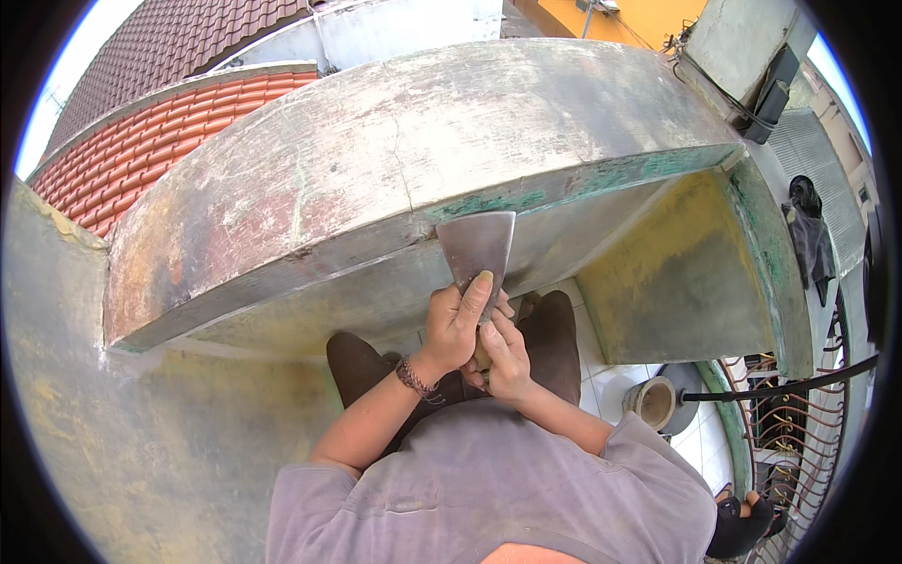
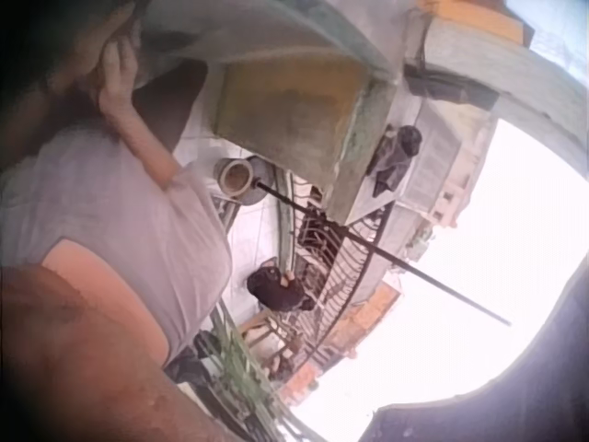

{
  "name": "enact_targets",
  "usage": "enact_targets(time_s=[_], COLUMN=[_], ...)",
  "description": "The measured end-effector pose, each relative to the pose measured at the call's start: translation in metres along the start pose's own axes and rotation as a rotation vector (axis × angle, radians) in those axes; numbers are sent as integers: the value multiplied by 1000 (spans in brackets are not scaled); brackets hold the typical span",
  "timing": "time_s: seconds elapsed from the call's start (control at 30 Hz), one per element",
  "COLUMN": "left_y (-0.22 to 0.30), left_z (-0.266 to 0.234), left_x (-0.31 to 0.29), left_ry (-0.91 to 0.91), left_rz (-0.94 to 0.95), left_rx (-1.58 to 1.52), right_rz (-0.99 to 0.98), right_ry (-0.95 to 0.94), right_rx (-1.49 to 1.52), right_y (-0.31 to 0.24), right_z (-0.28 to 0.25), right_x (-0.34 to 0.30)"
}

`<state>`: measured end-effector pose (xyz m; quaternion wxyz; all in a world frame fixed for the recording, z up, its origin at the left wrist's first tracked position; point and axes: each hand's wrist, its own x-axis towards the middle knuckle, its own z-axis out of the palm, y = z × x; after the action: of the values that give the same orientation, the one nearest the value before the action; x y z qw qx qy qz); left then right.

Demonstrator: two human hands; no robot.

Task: The person scrapes paint and surface residue from a curved concrete balcony ledge using a metal scraper. They repeatedly apply the tool along the edge and underside of the ledge, removing flaking material.

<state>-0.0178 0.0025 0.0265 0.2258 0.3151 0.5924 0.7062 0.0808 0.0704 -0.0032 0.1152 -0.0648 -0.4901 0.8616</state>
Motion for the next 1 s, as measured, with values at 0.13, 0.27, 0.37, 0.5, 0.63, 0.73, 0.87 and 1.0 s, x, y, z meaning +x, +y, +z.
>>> enact_targets(time_s=[0.13, 0.27, 0.37, 0.5, 0.63, 0.73, 0.87, 1.0], left_y=[-13, -1, -9, 0, -5, -4, 5, -3], left_z=[0, 1, 5, 6, 5, 8, 4, 8], left_x=[-8, -2, -6, 0, 0, -1, 7, -3], left_ry=[17, 14, 40, -1, 17, 27, -17, 1], left_rz=[-10, 36, 12, 7, -2, 1, 40, -48], left_rx=[41, 66, 74, 85, 69, 55, 65, 40], right_rz=[83, 68, 99, 35, 50, 41, -16, 83], right_ry=[55, 20, 36, 8, 15, 32, -1, 99], right_rx=[-1, -4, 36, 22, 37, 12, 18, 18], right_y=[7, 4, 4, -2, 6, -2, 0, 0], right_z=[1, -2, -1, -1, -6, 0, -4, 4], right_x=[-9, -6, -10, -6, -5, -7, 1, -11])
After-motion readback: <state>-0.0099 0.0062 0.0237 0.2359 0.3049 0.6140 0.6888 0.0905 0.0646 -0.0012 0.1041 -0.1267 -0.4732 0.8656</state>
